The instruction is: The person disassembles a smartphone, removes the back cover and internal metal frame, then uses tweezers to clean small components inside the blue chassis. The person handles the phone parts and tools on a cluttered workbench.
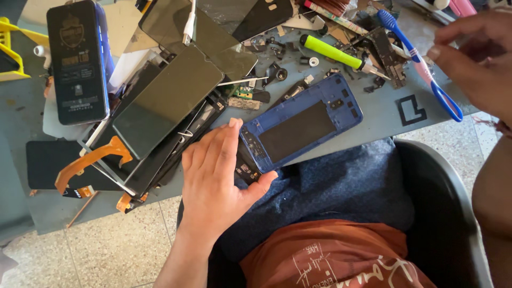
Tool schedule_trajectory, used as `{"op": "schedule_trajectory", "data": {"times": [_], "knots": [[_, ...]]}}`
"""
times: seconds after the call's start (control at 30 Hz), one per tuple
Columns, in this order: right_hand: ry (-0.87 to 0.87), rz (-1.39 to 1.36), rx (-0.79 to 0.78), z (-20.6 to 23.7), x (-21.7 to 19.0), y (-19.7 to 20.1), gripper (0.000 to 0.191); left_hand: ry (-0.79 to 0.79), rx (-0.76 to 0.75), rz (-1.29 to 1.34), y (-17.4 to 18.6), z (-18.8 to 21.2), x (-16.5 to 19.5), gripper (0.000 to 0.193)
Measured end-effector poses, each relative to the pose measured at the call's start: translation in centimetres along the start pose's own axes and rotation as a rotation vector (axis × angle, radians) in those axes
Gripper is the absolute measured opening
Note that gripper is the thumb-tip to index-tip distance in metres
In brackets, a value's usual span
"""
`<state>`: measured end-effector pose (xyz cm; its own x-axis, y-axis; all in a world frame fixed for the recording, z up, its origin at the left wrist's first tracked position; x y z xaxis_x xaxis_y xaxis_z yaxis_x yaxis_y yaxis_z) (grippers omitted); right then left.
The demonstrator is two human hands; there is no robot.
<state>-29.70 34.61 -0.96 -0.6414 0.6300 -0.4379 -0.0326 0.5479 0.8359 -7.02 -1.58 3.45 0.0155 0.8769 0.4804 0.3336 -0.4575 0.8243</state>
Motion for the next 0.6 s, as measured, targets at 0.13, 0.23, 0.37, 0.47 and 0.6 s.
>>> {"op": "schedule_trajectory", "data": {"times": [0.13, 0.23, 0.37, 0.47, 0.6], "knots": [[-0.167, 0.007, 0.051, -2.7, 1.5, -0.2, 0.017, -0.002, 0.001, 0.01, 0.0, -0.1, 0.0, 0.092], [-0.123, -0.013, 0.07, -3.6, 2.3, -0.3, 0.02, -0.01, 0.004, 0.022, 0.1, -0.1, 0.1, 0.093], [-0.285, -0.005, 0.005, -2.5, 6.0, -2.0, 0.028, -0.011, 0.008, 0.033, 0.1, -0.1, 0.1, 0.095], [-0.246, -0.055, -0.004, -3.2, 8.8, -3.2, 0.022, -0.012, 0.023, 0.027, 0.2, 0.1, 0.1, 0.096], [-0.185, -0.02, -0.065, -4.0, 9.9, -4.5, 0.02, -0.004, 0.027, 0.043, 0.2, 0.0, 0.1, 0.098]]}}
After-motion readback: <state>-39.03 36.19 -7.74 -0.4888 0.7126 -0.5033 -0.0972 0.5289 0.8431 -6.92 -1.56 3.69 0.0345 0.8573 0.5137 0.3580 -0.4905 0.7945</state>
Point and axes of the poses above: each hand's wrist, its own z-axis away from the middle knuckle, its own y-axis out of the back of the hand, x = y × z, the point moved 8 cm from there along -z, towards the middle knuckle, and after that the axes turned 11 degrees about y, right-handed, at the moved point
